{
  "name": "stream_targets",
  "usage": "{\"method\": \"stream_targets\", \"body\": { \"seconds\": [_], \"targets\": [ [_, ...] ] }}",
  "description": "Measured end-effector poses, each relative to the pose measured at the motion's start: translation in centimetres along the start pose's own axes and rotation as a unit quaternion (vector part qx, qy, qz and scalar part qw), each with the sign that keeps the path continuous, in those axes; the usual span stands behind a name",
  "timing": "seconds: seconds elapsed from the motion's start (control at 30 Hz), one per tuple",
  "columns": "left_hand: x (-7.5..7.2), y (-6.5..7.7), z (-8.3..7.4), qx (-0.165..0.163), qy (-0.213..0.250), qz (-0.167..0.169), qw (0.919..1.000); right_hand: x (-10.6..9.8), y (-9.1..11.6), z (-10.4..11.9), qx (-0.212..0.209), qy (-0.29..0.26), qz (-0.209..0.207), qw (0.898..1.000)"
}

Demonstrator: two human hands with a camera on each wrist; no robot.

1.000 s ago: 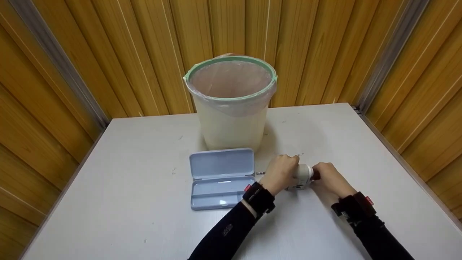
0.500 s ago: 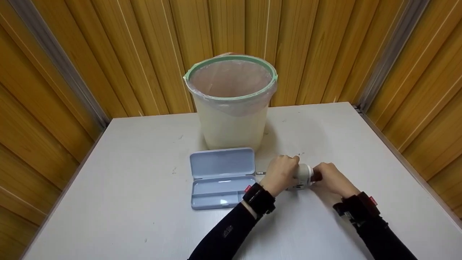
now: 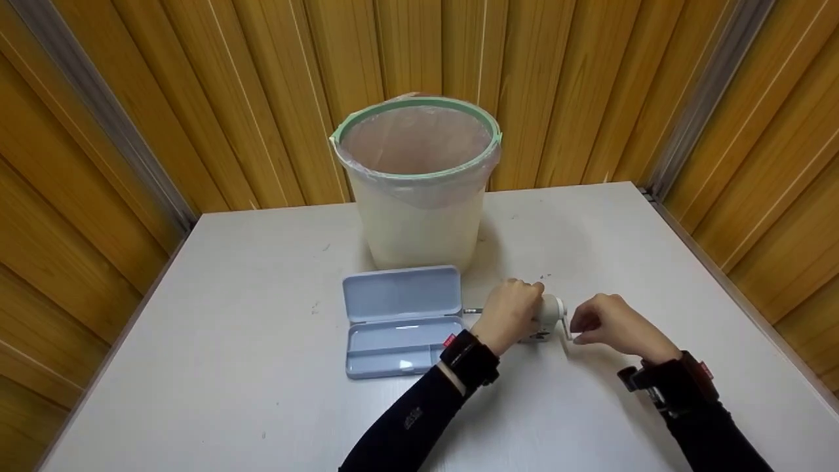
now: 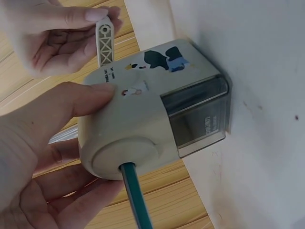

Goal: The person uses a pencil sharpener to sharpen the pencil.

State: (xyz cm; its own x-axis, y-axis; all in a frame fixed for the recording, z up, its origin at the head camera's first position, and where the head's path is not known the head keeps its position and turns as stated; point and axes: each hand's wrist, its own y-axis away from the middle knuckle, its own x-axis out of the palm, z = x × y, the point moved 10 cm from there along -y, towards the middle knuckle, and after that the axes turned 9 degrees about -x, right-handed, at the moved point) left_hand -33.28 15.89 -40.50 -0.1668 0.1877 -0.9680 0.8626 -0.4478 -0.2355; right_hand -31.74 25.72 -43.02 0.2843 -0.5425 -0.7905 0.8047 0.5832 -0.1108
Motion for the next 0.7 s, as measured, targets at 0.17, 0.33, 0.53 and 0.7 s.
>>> {"method": "stream_targets", "body": {
  "seconds": [0.17,0.33,0.53,0.7],
  "targets": [
    [0.0,0.3,-0.2,0.003,-0.001,0.002,1.0,-0.6,0.5,0.8,-0.006,-0.006,-0.003,1.0],
    [0.1,0.2,-0.1,0.0,-0.009,0.009,0.9999,-2.2,0.5,1.5,-0.005,0.007,-0.029,1.0],
    [0.1,0.2,-0.4,0.013,-0.019,0.007,0.9997,-3.7,0.4,1.5,0.021,0.023,-0.077,0.997],
    [0.2,0.2,-0.4,0.017,-0.012,0.01,0.9997,-4.9,0.3,1.6,0.022,0.042,-0.16,0.986]
  ]
}}
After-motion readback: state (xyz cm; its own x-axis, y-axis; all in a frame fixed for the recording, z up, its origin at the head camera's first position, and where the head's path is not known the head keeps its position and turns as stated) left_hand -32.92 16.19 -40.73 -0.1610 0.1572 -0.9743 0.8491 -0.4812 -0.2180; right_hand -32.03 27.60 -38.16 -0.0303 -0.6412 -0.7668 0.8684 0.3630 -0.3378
